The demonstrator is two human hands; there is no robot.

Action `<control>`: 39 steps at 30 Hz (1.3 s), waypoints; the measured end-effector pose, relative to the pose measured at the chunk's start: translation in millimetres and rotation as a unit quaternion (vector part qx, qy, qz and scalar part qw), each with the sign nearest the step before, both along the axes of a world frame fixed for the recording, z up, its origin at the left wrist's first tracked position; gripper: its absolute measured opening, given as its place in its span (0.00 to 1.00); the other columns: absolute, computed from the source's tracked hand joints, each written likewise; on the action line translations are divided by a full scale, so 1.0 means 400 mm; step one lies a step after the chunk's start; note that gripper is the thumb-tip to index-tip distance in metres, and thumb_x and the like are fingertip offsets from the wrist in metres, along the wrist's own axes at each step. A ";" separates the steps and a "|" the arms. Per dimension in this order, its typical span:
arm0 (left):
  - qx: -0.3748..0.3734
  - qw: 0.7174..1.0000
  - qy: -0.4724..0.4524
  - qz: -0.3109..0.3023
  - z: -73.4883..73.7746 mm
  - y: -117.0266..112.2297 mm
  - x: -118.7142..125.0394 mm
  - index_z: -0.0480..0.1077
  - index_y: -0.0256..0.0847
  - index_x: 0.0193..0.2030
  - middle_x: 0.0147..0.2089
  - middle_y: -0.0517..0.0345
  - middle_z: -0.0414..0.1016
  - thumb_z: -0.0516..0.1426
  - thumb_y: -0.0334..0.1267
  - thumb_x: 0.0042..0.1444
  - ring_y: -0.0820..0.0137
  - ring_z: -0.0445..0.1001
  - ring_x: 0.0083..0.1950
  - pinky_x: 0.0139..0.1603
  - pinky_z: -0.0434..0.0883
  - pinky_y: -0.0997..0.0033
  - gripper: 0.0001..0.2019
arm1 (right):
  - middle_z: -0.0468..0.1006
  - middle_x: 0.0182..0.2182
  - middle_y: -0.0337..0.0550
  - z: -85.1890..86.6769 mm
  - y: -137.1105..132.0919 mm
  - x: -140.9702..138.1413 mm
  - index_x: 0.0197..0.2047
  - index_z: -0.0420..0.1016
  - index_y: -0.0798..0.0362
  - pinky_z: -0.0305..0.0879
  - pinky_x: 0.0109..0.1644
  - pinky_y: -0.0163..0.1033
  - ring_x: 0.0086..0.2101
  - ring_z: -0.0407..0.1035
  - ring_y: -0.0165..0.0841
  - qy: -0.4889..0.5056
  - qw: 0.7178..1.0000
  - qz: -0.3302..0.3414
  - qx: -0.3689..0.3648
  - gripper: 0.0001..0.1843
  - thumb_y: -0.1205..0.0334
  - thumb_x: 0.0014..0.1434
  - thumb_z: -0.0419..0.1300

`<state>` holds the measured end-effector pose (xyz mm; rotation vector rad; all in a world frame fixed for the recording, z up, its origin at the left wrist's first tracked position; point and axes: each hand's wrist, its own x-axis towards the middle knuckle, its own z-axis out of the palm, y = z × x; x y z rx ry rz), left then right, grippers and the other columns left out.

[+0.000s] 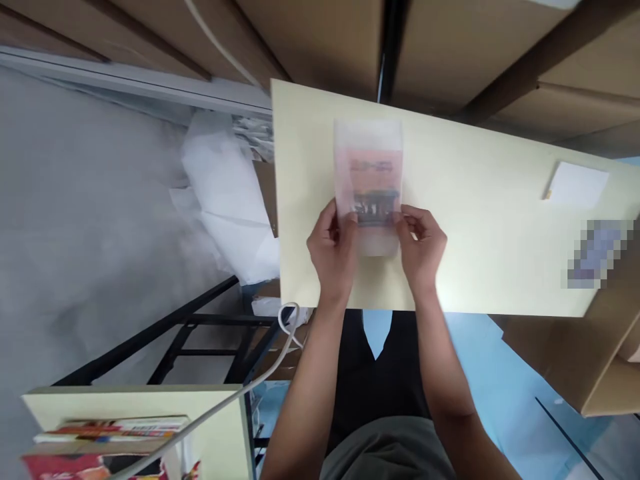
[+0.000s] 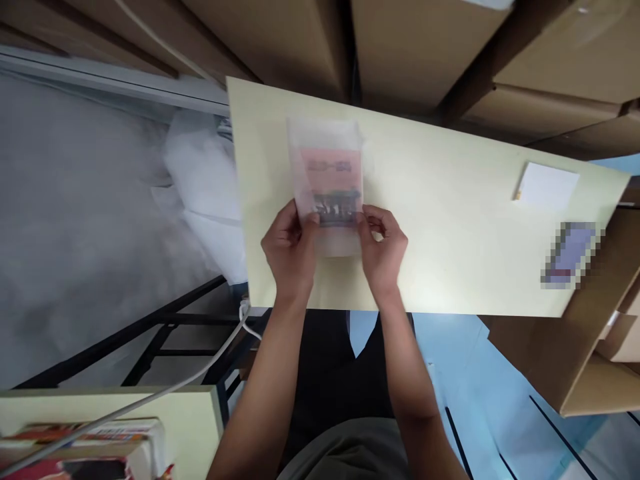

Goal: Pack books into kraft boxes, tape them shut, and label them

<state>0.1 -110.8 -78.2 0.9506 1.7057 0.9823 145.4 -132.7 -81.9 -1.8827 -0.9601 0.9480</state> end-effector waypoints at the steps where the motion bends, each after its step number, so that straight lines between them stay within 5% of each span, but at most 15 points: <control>1: 0.020 0.999 0.049 0.007 -0.017 0.016 -0.041 0.82 0.47 0.65 0.53 0.53 0.86 0.65 0.55 0.73 0.59 0.85 0.54 0.55 0.83 0.57 0.21 | 0.89 0.47 0.48 -0.016 0.017 -0.051 0.58 0.86 0.46 0.85 0.53 0.47 0.47 0.84 0.39 -0.015 1.000 0.009 0.008 0.14 0.52 0.78 0.63; 5: 0.119 0.965 0.233 0.002 -0.093 0.064 -0.148 0.81 0.49 0.66 0.55 0.49 0.83 0.60 0.57 0.78 0.56 0.83 0.60 0.63 0.81 0.47 0.21 | 0.87 0.51 0.48 -0.069 0.061 -0.203 0.62 0.84 0.44 0.84 0.52 0.45 0.48 0.83 0.38 -0.117 0.991 0.024 0.061 0.16 0.55 0.82 0.57; 9: 0.159 0.942 0.295 -0.015 -0.125 0.076 -0.155 0.78 0.43 0.71 0.62 0.38 0.80 0.52 0.54 0.83 0.53 0.80 0.66 0.68 0.78 0.46 0.25 | 0.84 0.49 0.47 -0.094 0.078 -0.257 0.58 0.83 0.47 0.83 0.49 0.44 0.47 0.81 0.36 -0.222 0.965 -0.018 0.135 0.13 0.55 0.83 0.57; 17: 0.131 0.957 0.252 -0.062 -0.117 0.077 -0.143 0.80 0.44 0.71 0.71 0.35 0.78 0.48 0.52 0.85 0.53 0.80 0.66 0.71 0.73 0.51 0.25 | 0.80 0.50 0.48 -0.098 0.080 -0.259 0.65 0.80 0.46 0.82 0.49 0.46 0.46 0.79 0.37 -0.264 0.956 -0.024 0.126 0.16 0.55 0.83 0.56; 24: 0.121 0.946 0.290 -0.079 -0.124 0.092 -0.124 0.77 0.44 0.73 0.73 0.36 0.77 0.46 0.44 0.85 0.51 0.78 0.67 0.72 0.73 0.49 0.23 | 0.75 0.52 0.52 -0.164 0.099 -0.223 0.57 0.85 0.50 0.82 0.59 0.53 0.52 0.78 0.41 -0.260 0.951 0.017 0.165 0.19 0.60 0.81 0.51; 27: 0.084 0.941 0.310 -0.106 -0.108 0.121 -0.111 0.74 0.44 0.76 0.76 0.37 0.75 0.49 0.39 0.83 0.50 0.74 0.74 0.75 0.73 0.48 0.22 | 0.72 0.53 0.54 -0.191 0.132 -0.200 0.58 0.84 0.53 0.79 0.66 0.57 0.55 0.77 0.43 -0.239 0.958 0.027 0.159 0.21 0.60 0.79 0.50; 30: 0.052 0.936 0.308 -0.159 -0.059 0.132 -0.123 0.71 0.42 0.78 0.78 0.36 0.71 0.53 0.32 0.78 0.46 0.72 0.77 0.76 0.73 0.43 0.24 | 0.70 0.56 0.58 -0.173 0.154 -0.172 0.62 0.82 0.57 0.76 0.70 0.61 0.59 0.76 0.46 -0.188 0.970 0.082 0.131 0.23 0.59 0.78 0.50; 32: 0.048 0.946 0.292 -0.133 -0.005 0.091 -0.151 0.67 0.39 0.80 0.77 0.33 0.72 0.56 0.32 0.76 0.46 0.73 0.77 0.76 0.74 0.44 0.28 | 0.70 0.60 0.63 -0.125 0.138 -0.154 0.63 0.81 0.59 0.74 0.72 0.63 0.60 0.75 0.48 -0.187 0.968 0.121 0.120 0.23 0.60 0.75 0.54; 34: 0.077 0.955 0.278 -0.075 0.061 -0.011 -0.192 0.64 0.39 0.82 0.75 0.33 0.74 0.56 0.33 0.76 0.47 0.74 0.76 0.77 0.74 0.46 0.30 | 0.70 0.64 0.67 -0.055 0.079 -0.143 0.63 0.81 0.59 0.70 0.76 0.65 0.65 0.72 0.50 -0.221 0.954 0.151 0.133 0.22 0.60 0.73 0.56; 39: 0.108 0.953 0.279 0.052 0.206 -0.478 -0.318 0.67 0.39 0.79 0.72 0.36 0.77 0.54 0.36 0.75 0.49 0.75 0.76 0.80 0.72 0.46 0.28 | 0.75 0.64 0.64 0.145 -0.237 -0.157 0.61 0.82 0.54 0.71 0.75 0.64 0.69 0.70 0.52 -0.220 0.910 0.281 0.210 0.20 0.54 0.77 0.55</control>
